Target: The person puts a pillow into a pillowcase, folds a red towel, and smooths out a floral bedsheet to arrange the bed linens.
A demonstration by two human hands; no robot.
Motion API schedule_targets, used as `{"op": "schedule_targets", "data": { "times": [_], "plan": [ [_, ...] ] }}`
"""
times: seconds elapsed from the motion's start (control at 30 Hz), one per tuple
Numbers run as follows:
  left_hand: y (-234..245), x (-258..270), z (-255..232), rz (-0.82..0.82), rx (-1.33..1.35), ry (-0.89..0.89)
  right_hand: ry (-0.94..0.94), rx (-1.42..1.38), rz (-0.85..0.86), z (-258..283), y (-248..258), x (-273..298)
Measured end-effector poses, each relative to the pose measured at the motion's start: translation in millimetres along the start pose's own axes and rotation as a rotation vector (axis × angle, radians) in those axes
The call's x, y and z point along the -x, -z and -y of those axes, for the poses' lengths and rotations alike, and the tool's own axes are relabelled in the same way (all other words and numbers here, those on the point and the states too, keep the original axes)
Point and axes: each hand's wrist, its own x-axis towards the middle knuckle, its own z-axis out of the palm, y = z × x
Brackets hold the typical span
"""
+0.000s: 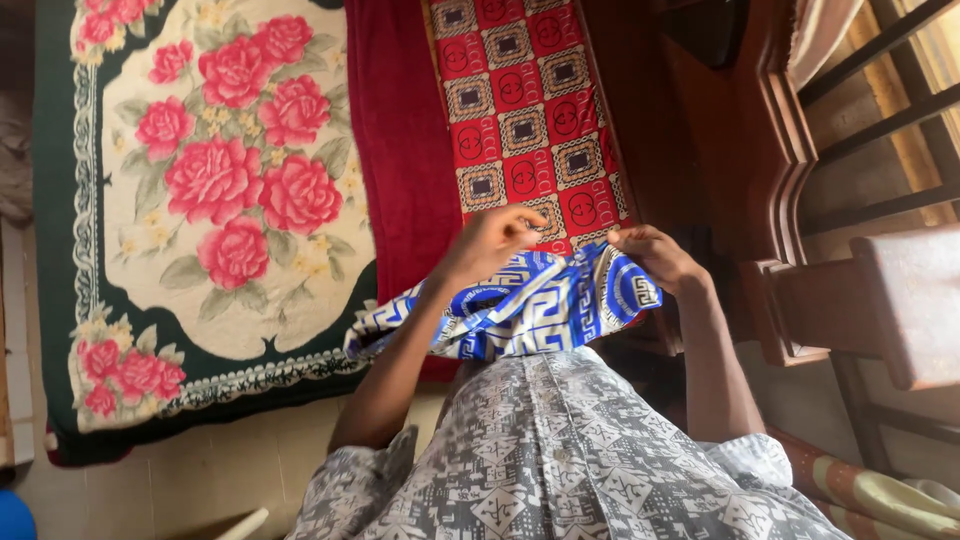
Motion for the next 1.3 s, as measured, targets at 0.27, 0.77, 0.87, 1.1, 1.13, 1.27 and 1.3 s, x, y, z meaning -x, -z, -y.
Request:
{"op": "schedule_targets", "data": {
  "times": [0.27,0.77,0.87,1.1,1.13,1.27,1.3],
  "plan": [
    [67,165,10,-0.481,-0.114,-0.017,0.031,0.002,-0.098,0,7,3],
    [9,170,61,-0.910,-0.322,0.047,0.397,0.966,0.383,54,-215,-30],
    [4,150,65,-0.986,-0.148,0.013,0.689,1.205,0.449,20,-235,-49],
    [0,153,95,-0.891,-0.007,-0.137,0.361,1.237,0.235,69,-246,-31],
    [-2,151,82,-0.896,-0.004,-0.136,0.359,1.241,0.239,70,-240,-32],
    [-2,144,73,-0.851,-0.281,-0.129,0.317,0.885,0.241,66,-224,-42],
    [-3,140,81,-0.865,-0.291,-0.146,0.354,0.730,0.322,64,-220,-44]
  ]
}}
